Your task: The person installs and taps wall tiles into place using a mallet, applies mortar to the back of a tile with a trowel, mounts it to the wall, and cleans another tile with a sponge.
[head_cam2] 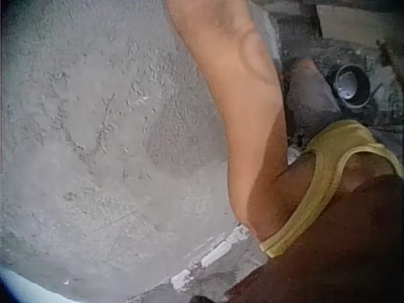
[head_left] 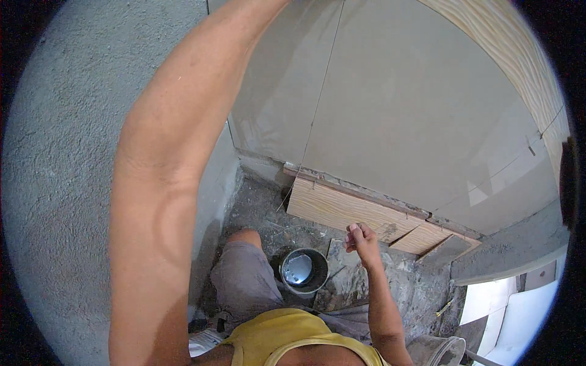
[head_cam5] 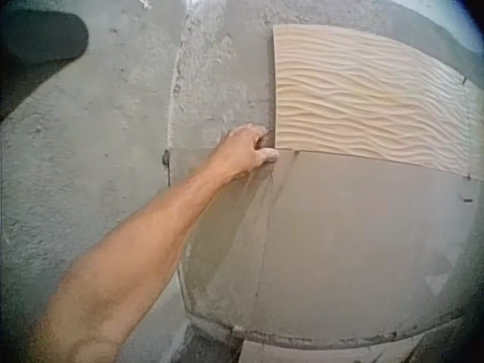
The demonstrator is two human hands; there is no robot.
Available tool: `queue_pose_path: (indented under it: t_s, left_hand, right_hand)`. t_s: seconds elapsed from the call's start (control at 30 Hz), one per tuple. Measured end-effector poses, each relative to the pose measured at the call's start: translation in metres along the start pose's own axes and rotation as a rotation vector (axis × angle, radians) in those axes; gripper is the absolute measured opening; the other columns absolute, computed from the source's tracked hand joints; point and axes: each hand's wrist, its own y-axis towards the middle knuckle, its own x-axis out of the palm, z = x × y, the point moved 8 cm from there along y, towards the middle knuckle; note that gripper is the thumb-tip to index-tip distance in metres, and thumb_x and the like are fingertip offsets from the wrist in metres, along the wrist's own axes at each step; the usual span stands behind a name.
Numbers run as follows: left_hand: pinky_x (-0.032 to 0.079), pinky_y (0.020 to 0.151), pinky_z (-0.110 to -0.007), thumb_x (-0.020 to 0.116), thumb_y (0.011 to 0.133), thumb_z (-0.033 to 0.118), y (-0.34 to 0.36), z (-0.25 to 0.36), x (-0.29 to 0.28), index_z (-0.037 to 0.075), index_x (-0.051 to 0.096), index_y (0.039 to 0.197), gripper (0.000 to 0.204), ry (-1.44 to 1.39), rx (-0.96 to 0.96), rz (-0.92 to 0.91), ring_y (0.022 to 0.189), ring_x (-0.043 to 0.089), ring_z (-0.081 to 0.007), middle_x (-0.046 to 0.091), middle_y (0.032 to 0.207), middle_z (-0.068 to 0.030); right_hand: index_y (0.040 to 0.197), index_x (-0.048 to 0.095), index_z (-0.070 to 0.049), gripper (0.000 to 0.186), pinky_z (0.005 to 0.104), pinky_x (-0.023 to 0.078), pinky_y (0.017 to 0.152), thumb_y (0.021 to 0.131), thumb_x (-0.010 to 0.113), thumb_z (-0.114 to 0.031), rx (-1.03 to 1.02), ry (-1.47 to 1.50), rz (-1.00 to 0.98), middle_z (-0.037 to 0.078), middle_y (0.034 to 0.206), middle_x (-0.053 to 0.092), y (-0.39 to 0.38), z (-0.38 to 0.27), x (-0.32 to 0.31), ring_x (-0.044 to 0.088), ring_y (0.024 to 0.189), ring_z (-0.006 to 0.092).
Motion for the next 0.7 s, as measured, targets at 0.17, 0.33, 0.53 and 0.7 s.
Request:
queue_pose_path:
  t_s: [0.17, 0.33, 0.53, 0.7]
  left_hand:
    - [0.05, 0.082, -0.049, 0.075, 0.086, 0.034, -0.004, 0.006, -0.006, -0.002, 0.065, 0.093, 0.038, 0.021, 0.061, 0.108, 0.097, 0.065, -0.0388, 0.068, 0.101, -0.0222]
    - [0.051, 0.086, -0.05, 0.072, 0.09, 0.034, -0.01, 0.009, -0.013, -0.001, 0.067, 0.1, 0.037, 0.02, 0.013, 0.125, 0.104, 0.065, -0.0394, 0.069, 0.105, -0.0209]
    - [0.049, 0.098, -0.05, 0.069, 0.095, 0.033, -0.023, 0.01, -0.017, 0.001, 0.066, 0.116, 0.039, -0.047, -0.076, 0.062, 0.116, 0.062, -0.0397, 0.066, 0.121, -0.0213]
    - [0.048, 0.103, -0.049, 0.071, 0.093, 0.031, -0.035, 0.012, -0.018, 0.001, 0.061, 0.128, 0.047, 0.019, 0.023, 0.115, 0.125, 0.057, -0.0406, 0.059, 0.135, -0.022]
  right_hand:
    - [0.102, 0.064, -0.001, 0.035, 0.0293, 0.052, 0.054, 0.103, 0.058, -0.037, 0.034, -0.06, -0.004, 0.005, 0.076, 0.063, -0.002, 0.007, 0.005, 0.064, 0.064, 0.015]
    - [0.104, 0.064, -0.001, 0.035, 0.0296, 0.053, 0.055, 0.103, 0.058, -0.035, -0.014, -0.144, -0.067, 0.005, 0.076, 0.063, 0.02, -0.008, 0.028, 0.064, 0.064, 0.0154]
    - [0.097, 0.062, -0.003, 0.033, 0.0314, 0.049, 0.051, 0.102, 0.059, -0.035, 0.018, -0.039, -0.1, 0.003, 0.07, 0.058, 0.089, -0.004, 0.095, 0.061, 0.059, 0.0141]
    - [0.1, 0.068, 0.002, 0.038, 0.0401, 0.056, 0.061, 0.098, 0.06, -0.035, -0.168, -0.62, 0.232, 0.02, 0.083, 0.07, 0.156, -0.008, 0.141, 0.071, 0.073, 0.0258]
